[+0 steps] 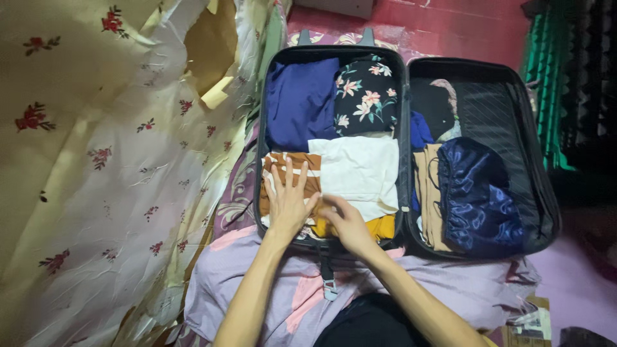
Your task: The person packs folded clothes into an open suitcase placed on a bed, arranging garments in the main compartment, fastening the internal compression strap over the clothes, and placing smaller items in the lid compartment. They then close the suitcase lid at the end.
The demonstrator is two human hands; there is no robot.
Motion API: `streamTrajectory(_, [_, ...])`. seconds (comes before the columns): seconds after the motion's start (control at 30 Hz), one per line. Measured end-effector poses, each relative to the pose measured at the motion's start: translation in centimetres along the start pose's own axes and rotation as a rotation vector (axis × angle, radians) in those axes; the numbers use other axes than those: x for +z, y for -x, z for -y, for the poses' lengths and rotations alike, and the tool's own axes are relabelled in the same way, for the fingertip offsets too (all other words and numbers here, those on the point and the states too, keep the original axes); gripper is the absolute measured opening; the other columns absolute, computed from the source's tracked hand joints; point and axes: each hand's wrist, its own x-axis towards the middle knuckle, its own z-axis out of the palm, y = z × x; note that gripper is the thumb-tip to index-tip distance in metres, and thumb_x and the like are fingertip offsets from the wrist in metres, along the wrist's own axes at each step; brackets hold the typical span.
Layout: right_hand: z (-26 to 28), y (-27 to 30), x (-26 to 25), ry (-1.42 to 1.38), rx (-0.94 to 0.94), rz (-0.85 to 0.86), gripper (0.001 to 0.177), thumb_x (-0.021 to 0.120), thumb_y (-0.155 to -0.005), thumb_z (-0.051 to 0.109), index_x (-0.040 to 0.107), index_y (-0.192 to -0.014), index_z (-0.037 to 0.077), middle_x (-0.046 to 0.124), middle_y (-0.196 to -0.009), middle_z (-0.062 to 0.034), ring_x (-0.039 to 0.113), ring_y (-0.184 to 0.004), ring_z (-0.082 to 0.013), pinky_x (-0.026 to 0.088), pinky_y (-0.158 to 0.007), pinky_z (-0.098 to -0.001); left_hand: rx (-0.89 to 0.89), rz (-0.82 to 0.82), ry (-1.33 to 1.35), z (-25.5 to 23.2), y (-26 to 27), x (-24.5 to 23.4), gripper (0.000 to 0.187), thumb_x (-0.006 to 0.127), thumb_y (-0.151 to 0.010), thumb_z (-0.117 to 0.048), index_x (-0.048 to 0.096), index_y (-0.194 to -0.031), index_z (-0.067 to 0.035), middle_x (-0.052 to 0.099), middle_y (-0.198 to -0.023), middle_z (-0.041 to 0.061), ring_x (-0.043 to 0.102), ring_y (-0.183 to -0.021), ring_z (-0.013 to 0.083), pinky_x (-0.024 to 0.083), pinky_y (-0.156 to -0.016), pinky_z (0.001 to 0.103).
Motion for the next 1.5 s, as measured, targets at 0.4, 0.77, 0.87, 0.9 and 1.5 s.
streamTrajectory(0.4, [2.2,12.0,-8.5,-0.152,0.1,0.155,0.032,0.056,-0.097,0.012,0.069,-0.124,0.0,0.077,-0.114,-0.0066,0.073,-0.101,-0.0149,0.056,-0.091,-0.0281,-0.028,0.026,-0.011,0.2,-0.7,1.2,0.081,0.066,-0.089,-0.046,0.036,-0.158,-0.016,0.016,-0.168,0.023,0.023,-0.146,0.0554,0.021,-0.115,0.066])
streamTrajectory(0.77, [4.0,14.8,-18.4,0.754,-0.164,-0.643,0.058,0.076,-0.079,0.018,0.06,-0.132,0.001,0.056,-0.137,-0.023,0.05,-0.129,-0.041,0.038,-0.108,-0.049,-0.137,-0.114,-0.015,-3.3,1.2,1.5,0.071,0.064,-0.092,-0.033,0.044,-0.153,-0.004,0.036,-0.159,0.028,0.032,-0.146,0.0525,0.022,-0.117,0.063])
streamTrajectory(0.87, [2.5,14.2,-19.1,0.924,-0.065,-0.602,0.079,0.08,-0.071,0.023,0.051,-0.14,-0.001,0.044,-0.144,-0.0289,0.039,-0.134,-0.0485,0.029,-0.11,-0.0562,-0.11,-0.202,0.091,-6.9,1.7,2.5,0.06,0.064,-0.092,-0.025,0.051,-0.144,0.002,0.044,-0.152,0.03,0.037,-0.144,0.0482,0.025,-0.122,0.058])
streamTrajectory(0.9, [1.9,14.0,-19.3,0.958,-0.028,-0.569,0.084,0.081,-0.069,0.024,0.048,-0.142,-0.002,0.041,-0.146,-0.0302,0.036,-0.135,-0.0499,0.027,-0.11,-0.0573,-0.093,-0.199,0.209,-8.7,1.9,3.0,0.057,0.063,-0.092,-0.024,0.054,-0.141,0.003,0.049,-0.147,0.027,0.041,-0.141,0.0449,0.028,-0.121,0.056])
streamTrajectory(1.5, [4.7,20.3,-17.0,0.761,-0.34,-0.414,0.045,0.073,-0.08,0.022,0.068,-0.118,0.0,0.059,-0.135,-0.0212,0.05,-0.13,-0.0403,0.03,-0.11,-0.0529,-0.374,0.729,1.946,-27.5,-1.5,3.8,0.028,0.069,-0.094,-0.018,0.068,-0.116,-0.001,0.075,-0.101,0.005,0.072,-0.083,0.0148,0.059,-0.075,0.031])
